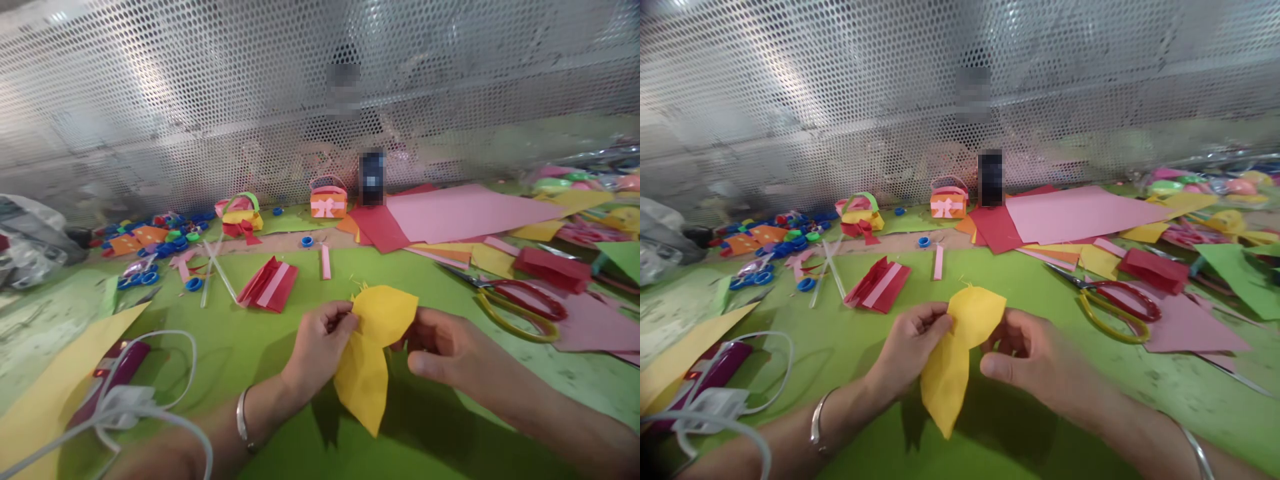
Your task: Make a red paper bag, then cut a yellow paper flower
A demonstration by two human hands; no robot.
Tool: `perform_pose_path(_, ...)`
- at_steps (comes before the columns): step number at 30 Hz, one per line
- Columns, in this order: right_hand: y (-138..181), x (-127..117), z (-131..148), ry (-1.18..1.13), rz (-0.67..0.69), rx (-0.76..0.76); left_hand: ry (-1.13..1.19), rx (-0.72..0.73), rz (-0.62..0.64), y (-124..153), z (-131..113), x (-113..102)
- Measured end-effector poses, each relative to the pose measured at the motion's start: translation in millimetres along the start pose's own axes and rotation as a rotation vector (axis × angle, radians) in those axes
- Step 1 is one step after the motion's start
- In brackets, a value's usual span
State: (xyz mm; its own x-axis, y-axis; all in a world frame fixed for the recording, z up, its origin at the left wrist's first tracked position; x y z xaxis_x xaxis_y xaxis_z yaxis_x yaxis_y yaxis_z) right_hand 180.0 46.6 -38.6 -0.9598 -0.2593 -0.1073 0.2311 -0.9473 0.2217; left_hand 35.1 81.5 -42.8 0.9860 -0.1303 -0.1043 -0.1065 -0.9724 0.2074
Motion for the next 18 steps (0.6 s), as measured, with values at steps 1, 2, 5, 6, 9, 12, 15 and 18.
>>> perform_pose_path(1, 1.0, -3.5, -1.3, -0.033, -0.039, 0.019, -0.019, 0.017, 0.007, 0.5, -1.7, 0.4)
perform_pose_path(2, 1.8, -7.2, -3.8, -0.05, -0.084, 0.048, -0.025, 0.032, 0.013, 1.1, -3.3, 0.8)
perform_pose_path(5, 2.3, -14.6, -11.2, -0.059, -0.179, 0.135, 0.026, 0.068, 0.015, 2.9, -7.9, -0.3)
perform_pose_path(6, 1.4, -14.9, -12.4, -0.08, -0.186, 0.153, 0.056, 0.074, 0.008, 3.4, -9.1, -1.7)
perform_pose_path(9, -2.7, -14.9, -12.7, -0.211, -0.192, 0.171, 0.147, 0.05, -0.024, 4.2, -9.3, -6.4)
perform_pose_path(12, -5.1, -15.5, -12.0, -0.338, -0.192, 0.16, 0.229, -0.05, 0.012, 4.4, -3.8, -3.1)
perform_pose_path(15, -5.7, -14.7, -15.8, -0.375, -0.174, 0.177, 0.272, -0.119, 0.044, 3.7, -0.9, 0.8)
perform_pose_path(18, -6.7, -15.7, -18.8, -0.343, -0.178, 0.187, 0.273, -0.109, -0.012, 1.3, -3.4, -4.7)
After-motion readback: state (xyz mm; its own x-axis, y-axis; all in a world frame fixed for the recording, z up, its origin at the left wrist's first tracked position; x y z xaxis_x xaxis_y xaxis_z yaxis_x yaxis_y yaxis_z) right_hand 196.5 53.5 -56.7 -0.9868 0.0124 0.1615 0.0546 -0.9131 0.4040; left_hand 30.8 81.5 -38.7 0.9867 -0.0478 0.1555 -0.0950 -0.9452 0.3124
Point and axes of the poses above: each hand's wrist, its own y-axis away from the middle knuckle, its own x-axis out of the palm, z = x × y, the point moved 9 cm from there along -y, towards the middle knuckle, and after that the axes turned 4 degrees about -z, right-handed, at the moved point
